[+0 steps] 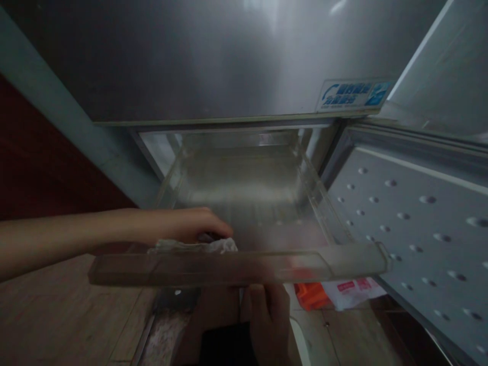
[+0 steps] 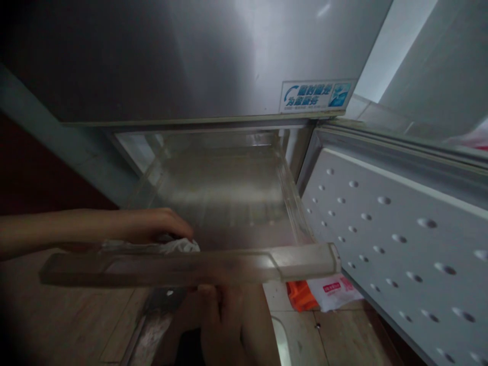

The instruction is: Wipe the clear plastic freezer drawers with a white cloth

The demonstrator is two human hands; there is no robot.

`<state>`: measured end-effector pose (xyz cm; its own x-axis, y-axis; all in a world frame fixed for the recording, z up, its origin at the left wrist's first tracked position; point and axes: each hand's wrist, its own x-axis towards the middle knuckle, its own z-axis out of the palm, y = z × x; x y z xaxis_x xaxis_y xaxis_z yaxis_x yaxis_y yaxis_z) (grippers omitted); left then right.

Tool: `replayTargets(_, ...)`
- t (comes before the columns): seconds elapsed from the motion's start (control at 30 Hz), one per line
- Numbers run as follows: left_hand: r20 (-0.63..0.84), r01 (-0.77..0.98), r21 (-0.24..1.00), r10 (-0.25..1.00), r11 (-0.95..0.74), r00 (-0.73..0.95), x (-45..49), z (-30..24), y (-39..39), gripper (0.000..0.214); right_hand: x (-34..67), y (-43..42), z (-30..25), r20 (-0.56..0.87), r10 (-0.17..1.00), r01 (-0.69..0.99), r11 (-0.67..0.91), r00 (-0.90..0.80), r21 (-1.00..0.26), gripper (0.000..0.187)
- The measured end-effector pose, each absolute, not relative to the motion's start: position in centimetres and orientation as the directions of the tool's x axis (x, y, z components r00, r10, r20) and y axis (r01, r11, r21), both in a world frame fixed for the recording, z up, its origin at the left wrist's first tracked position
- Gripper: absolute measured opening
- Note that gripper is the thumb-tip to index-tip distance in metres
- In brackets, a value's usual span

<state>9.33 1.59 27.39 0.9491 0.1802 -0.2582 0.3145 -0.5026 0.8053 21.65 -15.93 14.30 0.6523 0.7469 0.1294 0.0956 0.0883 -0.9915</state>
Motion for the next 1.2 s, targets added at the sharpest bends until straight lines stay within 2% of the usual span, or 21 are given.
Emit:
replayTargets(0.07, -0.268, 0.303, 0.806, 0.142, -0.509, 0.953, 12.4, 27.0, 1.5, 0.013, 21.8, -15.8, 14.0, 0.14, 0.746, 0.089, 0.109, 0.651, -0.99, 0.038)
replayTargets(0.13, -0.193, 0.229, 0.823, 0.123, -0.52, 0.973, 15.7, 26.5, 1.4, 0.01, 22.2, -15.7, 13.7, 0.158, 0.757, 0.089, 0.131, 0.634, -0.987, 0.037)
replayTargets(0.23, -0.045, 0.067, 0.904, 0.063, -0.422, 0.997, 20.3, 25.6, 1.0, 0.006, 22.6, -15.4, 13.5, 0.157, 0.794, 0.092, 0.127, 0.587, -0.988, 0.035)
replayTargets(0.3, 0.016, 0.016, 0.921, 0.078, -0.389, 0.997, 22.3, 25.2, 0.7, 0.01, 22.7, -15.3, 13.9, 0.138, 0.795, 0.082, 0.111, 0.59, -0.99, 0.036)
replayTargets(0.47, 0.02, 0.028, 0.86, 0.089, -0.51, 0.996, 22.1, 25.9, 0.4, 0.01, 22.8, -15.1, 15.9, 0.139, 0.824, 0.045, 0.137, 0.549, -0.989, 0.037)
replayTargets(0.63, -0.176, 0.228, 0.787, 0.144, -0.574, 0.974, 16.1, 28.4, 0.4, 0.023, 23.3, -14.6, 16.0, 0.21, 0.864, 0.022, 0.225, 0.458, -0.974, 0.036)
replayTargets(0.77, -0.347, 0.403, 0.673, 0.217, -0.62, 0.912, 10.3, 29.5, 1.2, 0.021, 23.3, -14.2, 15.3, 0.265, 0.836, 0.061, 0.27, 0.481, -0.961, 0.032)
replayTargets(0.9, -0.49, 0.568, 0.608, 0.302, -0.554, 0.818, 5.6, 30.5, 1.7, 0.015, 23.4, -14.1, 15.2, 0.298, 0.838, 0.053, 0.308, 0.457, -0.95, 0.032)
replayTargets(0.97, -0.582, 0.643, 0.581, 0.297, -0.498, 0.757, 4.4, 31.1, 1.6, 0.014, 23.4, -14.2, 15.2, 0.303, 0.848, 0.058, 0.309, 0.436, -0.949, 0.034)
replayTargets(1.07, -0.684, 0.721, 0.571, 0.258, -0.392, 0.682, 4.5, 32.1, 1.3, 0.026, 23.5, -14.3, 14.9, 0.303, 0.853, 0.099, 0.289, 0.425, -0.952, 0.039)
replayTargets(1.2, -0.759, 0.762, 0.535, 0.188, -0.364, 0.623, 5.9, 32.6, 1.5, 0.032, 23.6, -14.5, 14.6, 0.28, 0.85, 0.149, 0.238, 0.447, -0.96, 0.04)
